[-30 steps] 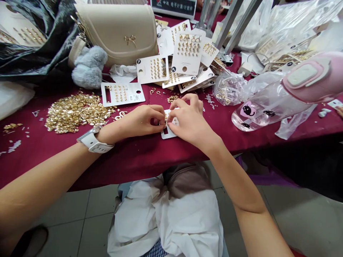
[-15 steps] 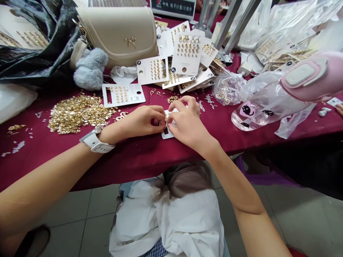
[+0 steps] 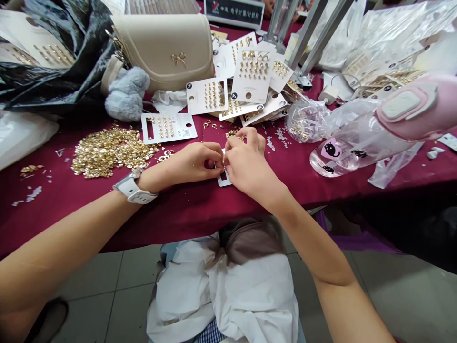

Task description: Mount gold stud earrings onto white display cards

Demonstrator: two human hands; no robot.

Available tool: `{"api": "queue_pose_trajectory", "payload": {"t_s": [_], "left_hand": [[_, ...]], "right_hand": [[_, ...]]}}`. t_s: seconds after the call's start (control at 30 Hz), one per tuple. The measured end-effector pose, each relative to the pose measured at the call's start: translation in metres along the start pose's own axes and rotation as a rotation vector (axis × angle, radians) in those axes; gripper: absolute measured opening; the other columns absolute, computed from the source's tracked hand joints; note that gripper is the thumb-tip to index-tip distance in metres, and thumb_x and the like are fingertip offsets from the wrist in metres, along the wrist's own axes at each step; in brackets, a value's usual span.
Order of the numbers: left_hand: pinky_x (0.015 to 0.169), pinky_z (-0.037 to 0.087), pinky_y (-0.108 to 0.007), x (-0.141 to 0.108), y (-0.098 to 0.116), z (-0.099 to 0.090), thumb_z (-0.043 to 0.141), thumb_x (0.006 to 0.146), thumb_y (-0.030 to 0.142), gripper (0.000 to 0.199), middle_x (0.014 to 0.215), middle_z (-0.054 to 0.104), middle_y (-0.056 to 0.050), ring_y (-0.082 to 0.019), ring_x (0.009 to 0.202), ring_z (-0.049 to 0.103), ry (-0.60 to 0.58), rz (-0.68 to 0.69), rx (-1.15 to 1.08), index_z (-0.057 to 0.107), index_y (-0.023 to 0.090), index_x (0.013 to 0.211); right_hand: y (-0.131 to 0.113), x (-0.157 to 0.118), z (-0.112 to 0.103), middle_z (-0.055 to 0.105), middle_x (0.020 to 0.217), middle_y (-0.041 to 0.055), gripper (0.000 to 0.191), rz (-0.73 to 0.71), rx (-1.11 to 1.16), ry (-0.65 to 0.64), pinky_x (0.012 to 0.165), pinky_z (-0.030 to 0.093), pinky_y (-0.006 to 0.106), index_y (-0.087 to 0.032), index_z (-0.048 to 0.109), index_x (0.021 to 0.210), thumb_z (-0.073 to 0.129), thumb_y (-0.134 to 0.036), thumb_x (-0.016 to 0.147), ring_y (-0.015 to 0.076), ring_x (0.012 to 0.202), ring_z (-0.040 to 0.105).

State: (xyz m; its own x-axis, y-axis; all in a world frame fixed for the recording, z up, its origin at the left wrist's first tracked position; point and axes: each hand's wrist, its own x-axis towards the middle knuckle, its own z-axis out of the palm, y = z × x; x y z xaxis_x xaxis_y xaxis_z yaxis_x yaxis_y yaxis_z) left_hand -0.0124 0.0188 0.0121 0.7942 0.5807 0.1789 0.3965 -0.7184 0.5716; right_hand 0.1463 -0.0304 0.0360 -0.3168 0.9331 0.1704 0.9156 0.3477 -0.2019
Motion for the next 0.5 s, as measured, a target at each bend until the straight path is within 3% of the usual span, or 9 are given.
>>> {"api": "queue_pose_trajectory", "payload": {"t_s": [0.1, 0.23, 0.33, 0.43, 0.5], "left_hand": [[0.057, 0.038, -0.019, -0.001, 0.001, 0.0, 0.062, 0.078, 0.013, 0.01, 0.081, 0.063, -0.002, -0.007, 0.06, 0.052, 0.011, 0.0, 0.026, 0.07, 0.012, 0.073], [0.065, 0.042, -0.021, -0.002, -0.001, -0.003, 0.062, 0.083, 0.017, 0.011, 0.087, 0.066, -0.003, -0.009, 0.068, 0.057, -0.017, 0.005, 0.081, 0.072, 0.013, 0.078], [0.07, 0.045, -0.026, -0.003, 0.001, -0.015, 0.062, 0.086, 0.023, 0.013, 0.095, 0.067, -0.004, -0.012, 0.073, 0.06, -0.023, -0.011, 0.183, 0.073, 0.015, 0.084], [0.073, 0.047, -0.029, -0.014, 0.017, -0.033, 0.059, 0.089, 0.029, 0.018, 0.102, 0.066, -0.006, -0.015, 0.078, 0.062, 0.116, 0.002, 0.248, 0.071, 0.015, 0.093], [0.074, 0.049, -0.028, -0.034, 0.037, -0.037, 0.056, 0.091, 0.027, 0.018, 0.099, 0.066, -0.007, -0.015, 0.083, 0.063, 0.293, 0.054, 0.184, 0.069, 0.015, 0.095]], "right_hand": [[0.006, -0.008, 0.004, 0.069, 0.101, 0.0042, 0.015, -0.009, 0.043, 0.095, 0.098, 0.032, 0.054, -0.021, 0.071, 0.067, 0.064, -0.016, 0.079, 0.0343, 0.116, 0.042], [0.026, -0.023, 0.008, 0.07, 0.097, 0.003, 0.009, 0.029, 0.132, 0.346, 0.095, 0.037, 0.047, -0.026, 0.073, 0.086, 0.066, -0.03, 0.082, 0.0275, 0.107, 0.049], [0.049, -0.046, 0.0, 0.069, 0.086, 0.0038, 0.014, 0.078, 0.166, 0.488, 0.088, 0.042, 0.042, -0.022, 0.068, 0.081, 0.058, -0.03, 0.087, 0.0223, 0.093, 0.057], [0.074, -0.09, -0.013, 0.064, 0.076, 0.0028, 0.019, 0.183, 0.267, 0.564, 0.081, 0.045, 0.039, -0.023, 0.062, 0.071, 0.056, -0.032, 0.087, 0.0195, 0.08, 0.057], [0.085, -0.126, -0.015, 0.057, 0.067, 0.0027, 0.025, 0.296, 0.557, 0.476, 0.067, 0.046, 0.035, -0.024, 0.057, 0.063, 0.059, -0.037, 0.084, 0.0192, 0.071, 0.056]]}}
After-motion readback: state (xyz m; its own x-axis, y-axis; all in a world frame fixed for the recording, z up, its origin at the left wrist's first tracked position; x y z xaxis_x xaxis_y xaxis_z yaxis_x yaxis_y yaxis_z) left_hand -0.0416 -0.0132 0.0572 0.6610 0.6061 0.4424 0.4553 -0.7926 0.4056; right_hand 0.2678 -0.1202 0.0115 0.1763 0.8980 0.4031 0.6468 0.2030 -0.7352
